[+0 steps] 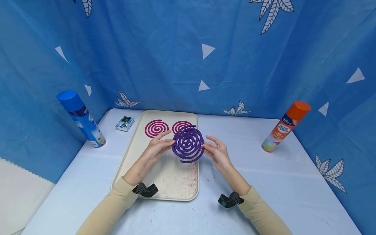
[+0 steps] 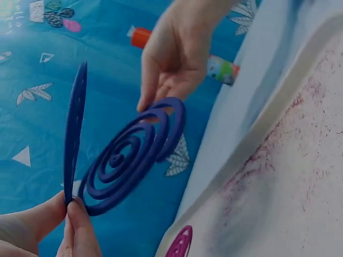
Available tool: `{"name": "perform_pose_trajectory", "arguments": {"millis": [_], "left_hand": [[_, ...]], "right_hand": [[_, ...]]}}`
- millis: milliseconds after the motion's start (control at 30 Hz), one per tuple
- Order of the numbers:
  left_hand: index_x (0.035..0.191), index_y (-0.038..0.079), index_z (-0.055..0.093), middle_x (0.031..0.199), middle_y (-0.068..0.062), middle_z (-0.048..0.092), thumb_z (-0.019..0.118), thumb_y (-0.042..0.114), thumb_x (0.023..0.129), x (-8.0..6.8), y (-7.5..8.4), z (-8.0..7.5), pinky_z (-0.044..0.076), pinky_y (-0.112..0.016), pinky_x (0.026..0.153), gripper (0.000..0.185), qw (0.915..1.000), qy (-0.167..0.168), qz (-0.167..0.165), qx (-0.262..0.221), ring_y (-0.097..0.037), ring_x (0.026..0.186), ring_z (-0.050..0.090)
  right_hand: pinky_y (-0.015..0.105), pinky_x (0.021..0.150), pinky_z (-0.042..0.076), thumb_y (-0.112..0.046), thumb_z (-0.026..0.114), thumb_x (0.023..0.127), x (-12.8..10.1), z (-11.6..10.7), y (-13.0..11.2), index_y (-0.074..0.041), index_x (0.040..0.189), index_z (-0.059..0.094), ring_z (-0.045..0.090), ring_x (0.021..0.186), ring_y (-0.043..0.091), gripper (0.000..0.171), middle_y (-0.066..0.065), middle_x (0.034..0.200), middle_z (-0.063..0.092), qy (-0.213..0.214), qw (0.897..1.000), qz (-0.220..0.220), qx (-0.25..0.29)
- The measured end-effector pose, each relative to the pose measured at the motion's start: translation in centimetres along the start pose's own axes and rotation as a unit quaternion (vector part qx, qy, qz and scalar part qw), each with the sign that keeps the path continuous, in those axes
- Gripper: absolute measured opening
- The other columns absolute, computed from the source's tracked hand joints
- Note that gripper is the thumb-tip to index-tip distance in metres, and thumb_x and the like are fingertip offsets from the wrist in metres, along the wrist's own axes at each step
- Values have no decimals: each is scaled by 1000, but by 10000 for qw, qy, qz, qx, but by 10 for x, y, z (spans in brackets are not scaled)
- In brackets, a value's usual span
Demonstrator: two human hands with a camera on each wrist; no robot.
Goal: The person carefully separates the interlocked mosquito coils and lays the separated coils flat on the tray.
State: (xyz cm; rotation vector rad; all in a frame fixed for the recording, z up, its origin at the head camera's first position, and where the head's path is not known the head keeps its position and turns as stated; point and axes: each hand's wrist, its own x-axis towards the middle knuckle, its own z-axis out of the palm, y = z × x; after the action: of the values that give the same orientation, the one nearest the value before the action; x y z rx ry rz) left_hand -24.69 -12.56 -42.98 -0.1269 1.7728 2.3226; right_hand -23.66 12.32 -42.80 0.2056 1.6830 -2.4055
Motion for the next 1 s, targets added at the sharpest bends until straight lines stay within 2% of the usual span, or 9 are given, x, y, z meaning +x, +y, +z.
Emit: {"name": "perform_pose_trajectory", "arguments": {"millis": [133, 233, 467, 633, 733, 867, 1000], "left_hand": [[142, 7, 40, 75, 12, 67, 66, 0, 86, -2, 4, -9, 56, -17, 76, 62, 9990, 287, 162, 295, 0, 74, 66], [141, 7, 41, 73, 13, 68, 66, 0, 86, -2, 6, -21, 56, -16, 74, 62, 9970, 573, 233, 460, 0, 72, 66], [145, 6, 36, 72, 15, 68, 66, 2, 86, -7, 8, -66, 55, -13, 70, 66, 9911, 1185, 22, 605, 3, 70, 65], [147, 3, 31, 70, 17, 67, 65, 1, 87, -12, 4, -95, 55, -12, 69, 69, 9893, 1260, -8, 731, 3, 68, 65], [147, 2, 29, 69, 18, 67, 64, 0, 87, -16, -1, -108, 55, -12, 69, 69, 9884, 1275, -55, 822, 4, 68, 64], [148, 2, 28, 69, 19, 66, 64, 1, 87, -20, -5, -119, 55, -12, 70, 70, 9856, 1288, -142, 1090, 5, 68, 64], [147, 1, 30, 70, 19, 65, 67, 3, 86, -21, -6, -125, 56, -14, 71, 71, 9790, 1402, -176, 1471, 5, 69, 64]], "right_hand": [[20, 73, 58, 8, 52, 91, 0, 0, 3, 1, 139, 40, 70, 74, 7, 49, -5, 78, 71, 25, 9999, -31, -152], [20, 72, 58, 8, 53, 91, 1, -1, 5, 2, 138, 41, 69, 74, 6, 49, -6, 77, 71, 133, 9997, -57, -194], [19, 69, 58, 10, 52, 90, 4, -4, 9, 4, 137, 41, 69, 71, 6, 49, -6, 74, 70, 322, 9993, -119, -136], [19, 69, 58, 10, 53, 89, 7, -6, 11, 6, 138, 38, 69, 68, 6, 51, -6, 72, 69, 461, 9988, -106, -110], [18, 70, 58, 10, 54, 89, 10, -7, 13, 5, 139, 38, 69, 68, 5, 52, -6, 72, 69, 508, 9985, -101, -158], [18, 68, 58, 11, 53, 89, 15, -6, 18, 7, 138, 37, 69, 67, 5, 52, -7, 72, 69, 491, 9985, -152, -202], [17, 66, 57, 12, 53, 89, 20, -1, 25, 9, 138, 38, 68, 66, 4, 51, -7, 71, 69, 412, 9986, -222, -248]]}}
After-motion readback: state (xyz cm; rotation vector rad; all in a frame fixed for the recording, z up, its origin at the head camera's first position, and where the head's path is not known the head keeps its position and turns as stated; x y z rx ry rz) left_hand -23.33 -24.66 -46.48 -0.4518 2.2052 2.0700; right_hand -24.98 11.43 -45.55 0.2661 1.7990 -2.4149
